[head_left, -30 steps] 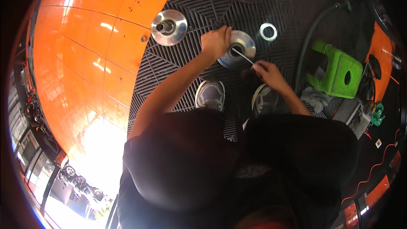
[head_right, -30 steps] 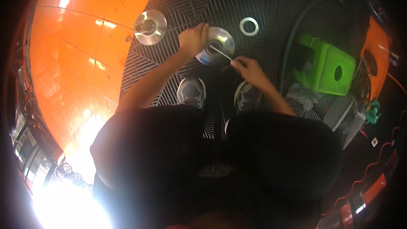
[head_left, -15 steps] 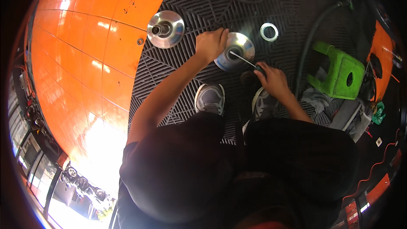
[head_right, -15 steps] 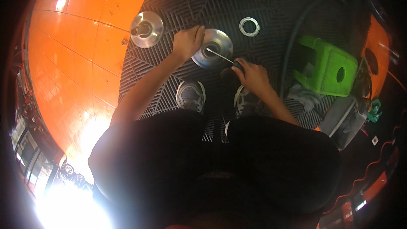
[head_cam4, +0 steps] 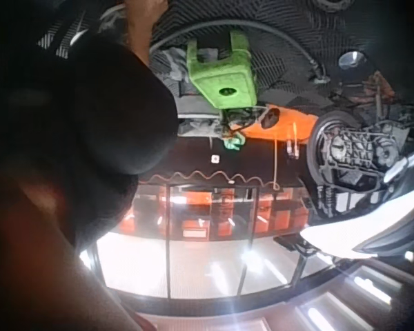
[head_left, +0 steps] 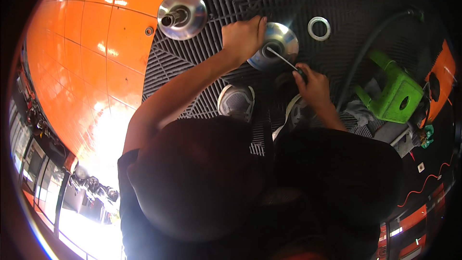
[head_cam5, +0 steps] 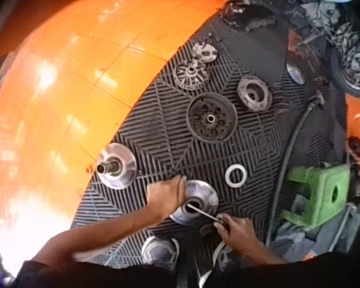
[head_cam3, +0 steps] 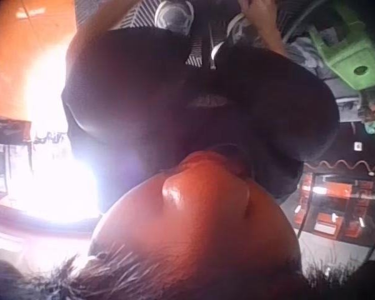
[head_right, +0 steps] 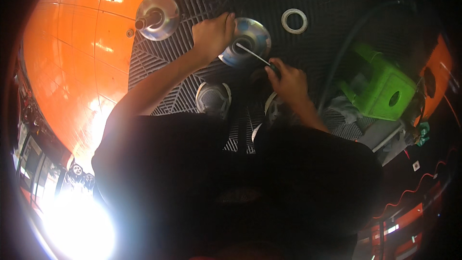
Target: The person sits on the floor and cleans a circular metal motorcycle part using a grey cloth. They then use a screwdriver to scrape the surface of the part and another similar metal component, removing residue.
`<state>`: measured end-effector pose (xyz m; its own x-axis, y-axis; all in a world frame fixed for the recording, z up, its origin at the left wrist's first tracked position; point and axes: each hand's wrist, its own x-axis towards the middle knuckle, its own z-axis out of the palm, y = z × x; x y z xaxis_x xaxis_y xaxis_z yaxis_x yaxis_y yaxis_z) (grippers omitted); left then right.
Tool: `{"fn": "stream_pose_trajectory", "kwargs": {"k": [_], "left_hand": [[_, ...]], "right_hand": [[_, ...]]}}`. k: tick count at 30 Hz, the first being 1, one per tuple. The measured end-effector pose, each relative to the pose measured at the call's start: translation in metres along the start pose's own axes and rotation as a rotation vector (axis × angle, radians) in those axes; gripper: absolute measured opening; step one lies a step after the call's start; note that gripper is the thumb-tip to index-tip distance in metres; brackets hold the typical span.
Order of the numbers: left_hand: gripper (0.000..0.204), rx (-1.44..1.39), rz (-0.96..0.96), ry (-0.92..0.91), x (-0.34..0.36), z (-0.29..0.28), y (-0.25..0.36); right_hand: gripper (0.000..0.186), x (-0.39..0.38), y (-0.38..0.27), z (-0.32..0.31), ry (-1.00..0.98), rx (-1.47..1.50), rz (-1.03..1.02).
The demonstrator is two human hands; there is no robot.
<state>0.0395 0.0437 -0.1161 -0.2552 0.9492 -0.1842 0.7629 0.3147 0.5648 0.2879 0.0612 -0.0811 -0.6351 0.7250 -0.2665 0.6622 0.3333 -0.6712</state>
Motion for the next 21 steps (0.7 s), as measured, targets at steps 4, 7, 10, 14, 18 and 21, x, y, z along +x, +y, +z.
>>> {"fn": "stream_pose_trajectory", "kwargs": {"k": [4, 7, 10, 14, 18, 21], "left_hand": [[0.035, 0.082, -0.036, -0.01, -0.003, 0.001, 0.0], [0.036, 0.02, -0.01, 0.024, -0.003, 0.003, -0.003], [0.037, 0.014, -0.011, 0.026, -0.004, 0.0, -0.001], [0.035, 0.073, -0.023, 0.023, -0.002, 0.002, -0.001], [0.037, 0.036, -0.061, -0.018, -0.002, -0.002, 0.003], [0.038, 0.045, -0.068, -0.018, -0.002, -0.004, 0.005]], "right_hand": [[0.027, 0.01, -0.008, -0.015, -0.294, 0.121, 0.304], [0.028, 0.013, 0.004, -0.011, -0.271, 0.331, 0.244], [0.029, 0.017, 0.004, -0.015, -0.362, 0.472, 0.342], [0.031, 0.023, 0.009, -0.02, -0.517, 0.678, 0.444], [0.033, 0.03, 0.007, -0.029, -0.605, 0.751, 0.486], [0.036, 0.033, 0.007, -0.033, -0.67, 0.749, 0.569]]}}
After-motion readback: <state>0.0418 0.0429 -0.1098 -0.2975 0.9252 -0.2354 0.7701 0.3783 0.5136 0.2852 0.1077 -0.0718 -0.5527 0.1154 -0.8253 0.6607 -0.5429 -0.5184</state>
